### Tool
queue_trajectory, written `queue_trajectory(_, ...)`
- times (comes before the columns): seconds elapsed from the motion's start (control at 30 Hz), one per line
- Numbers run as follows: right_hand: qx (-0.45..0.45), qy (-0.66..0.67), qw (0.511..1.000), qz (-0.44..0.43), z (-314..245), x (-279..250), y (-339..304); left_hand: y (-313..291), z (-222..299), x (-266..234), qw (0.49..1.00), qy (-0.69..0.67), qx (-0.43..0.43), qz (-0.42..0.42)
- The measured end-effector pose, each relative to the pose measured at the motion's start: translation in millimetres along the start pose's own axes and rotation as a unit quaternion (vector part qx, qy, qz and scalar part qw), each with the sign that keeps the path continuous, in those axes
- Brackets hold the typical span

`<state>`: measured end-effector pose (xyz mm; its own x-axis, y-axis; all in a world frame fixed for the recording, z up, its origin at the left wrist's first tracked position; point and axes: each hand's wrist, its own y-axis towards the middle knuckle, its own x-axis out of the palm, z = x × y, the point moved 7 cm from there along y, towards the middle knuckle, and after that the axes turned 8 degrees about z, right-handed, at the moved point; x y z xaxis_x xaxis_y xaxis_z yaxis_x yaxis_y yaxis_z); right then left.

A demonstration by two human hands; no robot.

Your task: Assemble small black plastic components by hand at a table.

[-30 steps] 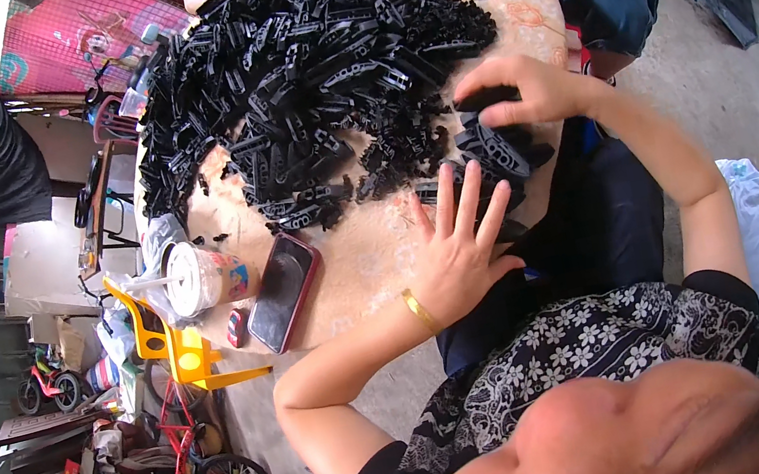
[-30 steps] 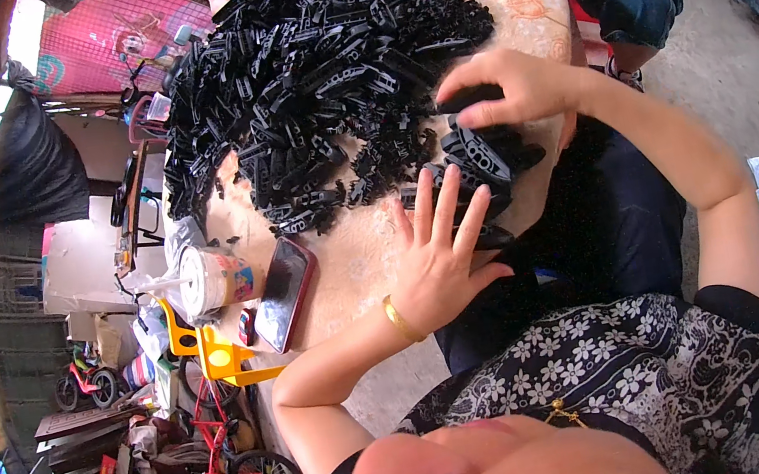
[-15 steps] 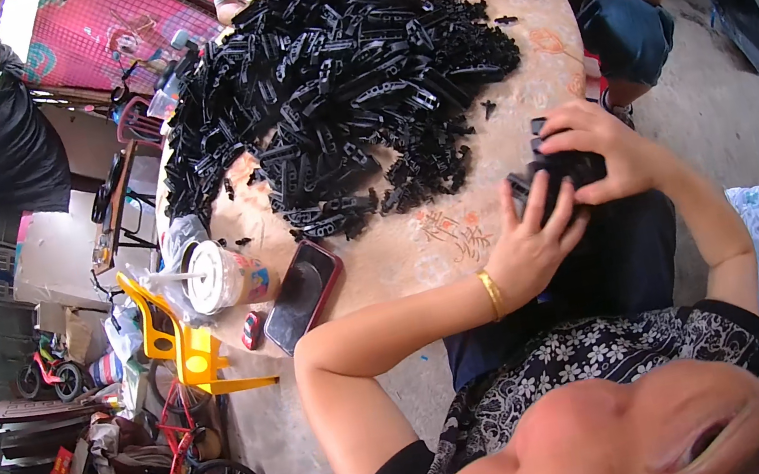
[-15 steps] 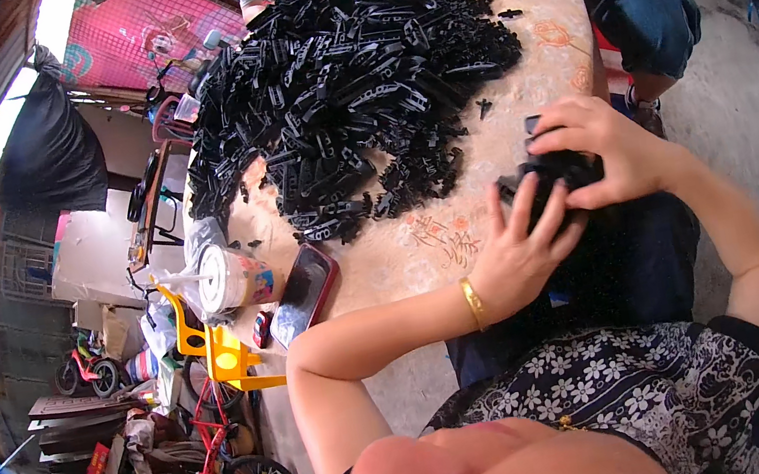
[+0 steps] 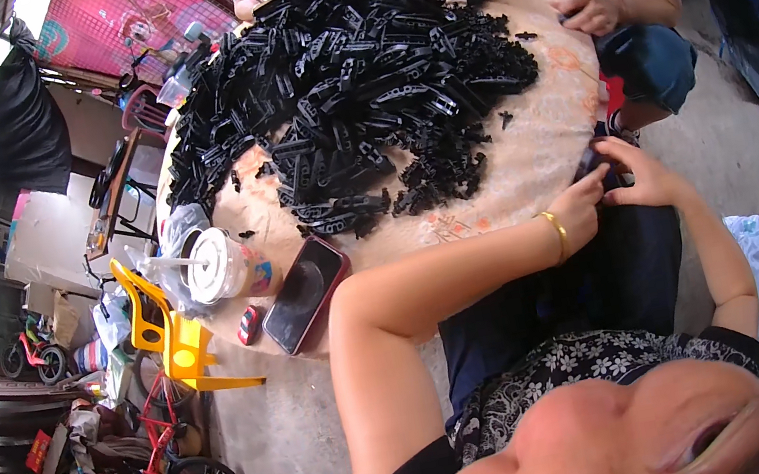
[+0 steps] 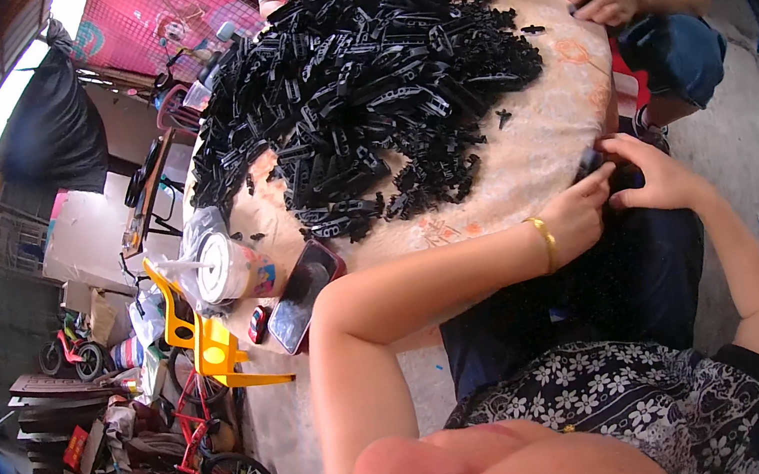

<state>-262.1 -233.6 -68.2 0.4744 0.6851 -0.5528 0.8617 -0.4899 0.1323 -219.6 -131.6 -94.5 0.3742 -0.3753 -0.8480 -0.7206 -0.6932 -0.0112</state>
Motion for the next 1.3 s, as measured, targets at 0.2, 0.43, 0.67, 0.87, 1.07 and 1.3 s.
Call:
queue_trajectory(0.2, -0.078, -0.103, 0.992, -0.003, 2.0, -2.8, 14.5, -1.3, 1.3, -19.1, 0.957, -0.289, 0.016, 0.021)
queue_trajectory(0.43, -0.286, -0.104, 0.946, 0.109, -111.0, 2.2, 18.5, -170.2, -121.1, -100.3, 0.864, -0.156, -0.391, 0.274)
queue_trajectory(0.67, -0.548, -0.205, 0.807, -0.080, -163.3, 146.0, 42.1, -361.6, -133.3, 1.1, 0.560, -0.148, -0.802, 0.143)
queue_trajectory(0.87, -0.540, -0.267, 0.797, -0.033, -151.0, 166.3, 94.9, -345.3, -129.4, 18.6, 0.477, -0.147, -0.841, 0.208)
queue_trajectory(1.07, -0.556, -0.274, 0.782, 0.064, -133.4, 122.1, 99.4, -278.0, -121.4, 7.6, 0.492, -0.172, -0.806, 0.280)
queue_trajectory(1.3, -0.510, -0.184, 0.829, 0.133, -134.1, 88.8, 97.7, -227.3, -137.2, 4.1, 0.543, -0.159, -0.753, 0.338)
